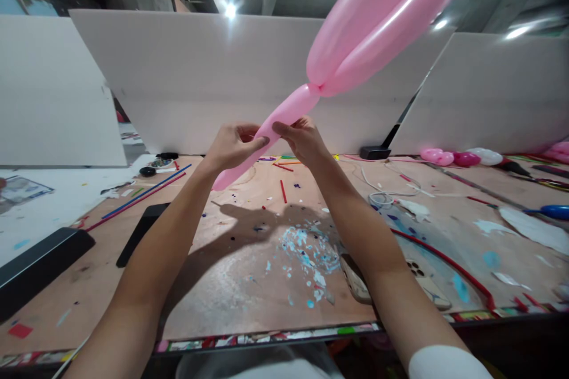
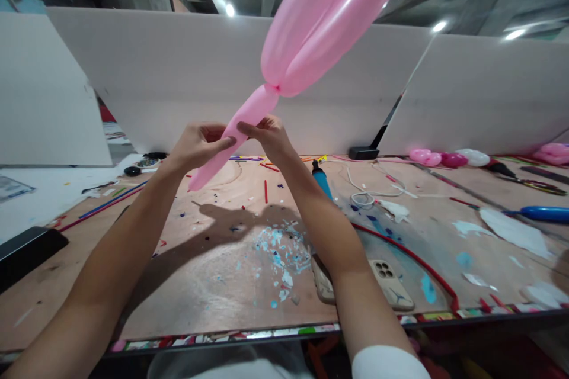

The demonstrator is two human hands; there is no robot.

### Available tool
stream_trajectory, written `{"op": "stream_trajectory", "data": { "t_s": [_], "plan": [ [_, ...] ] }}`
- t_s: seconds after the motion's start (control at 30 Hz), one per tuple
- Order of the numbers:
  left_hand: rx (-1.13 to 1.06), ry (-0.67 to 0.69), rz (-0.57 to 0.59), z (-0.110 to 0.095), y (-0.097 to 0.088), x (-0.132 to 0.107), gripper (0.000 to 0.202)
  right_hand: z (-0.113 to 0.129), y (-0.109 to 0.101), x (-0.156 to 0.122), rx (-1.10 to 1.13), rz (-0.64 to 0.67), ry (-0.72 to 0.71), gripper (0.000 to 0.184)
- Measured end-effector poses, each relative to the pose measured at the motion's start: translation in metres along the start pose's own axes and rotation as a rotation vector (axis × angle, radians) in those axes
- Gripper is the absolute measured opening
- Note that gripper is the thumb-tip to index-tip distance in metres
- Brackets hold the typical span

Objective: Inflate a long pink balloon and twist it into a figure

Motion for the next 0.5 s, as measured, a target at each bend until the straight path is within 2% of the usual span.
{"op": "stream_trajectory", "data": {
  "t_s": [0.13,0.2,0.37,0.5],
  "plan": [
    [-0.043,-0.011,0.032,-0.002,-0.001,0.000,0.047,0.005,0.001,-0.002,0.000,0.006,-0.016,0.033],
    [-0.072,-0.033,0.087,0.001,-0.002,0.001,0.053,0.009,-0.002,-0.002,0.001,-0.024,-0.035,0.036],
    [-0.023,-0.140,0.311,0.013,-0.003,0.000,0.049,0.015,-0.021,0.002,0.066,-0.215,-0.067,0.038],
    [-0.051,-0.192,0.350,0.018,0.005,-0.001,0.050,0.008,-0.020,0.002,0.204,-0.301,-0.044,0.041]
  ]
}}
Point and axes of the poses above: each hand's wrist, its own x-axis towards the middle knuckle, its own y-axis out of the palm, z = x × y, the point moved 4 cm from there along x, towards the middle knuckle, and after that the axes turned 1 degree about z, right-handed, at the moved point
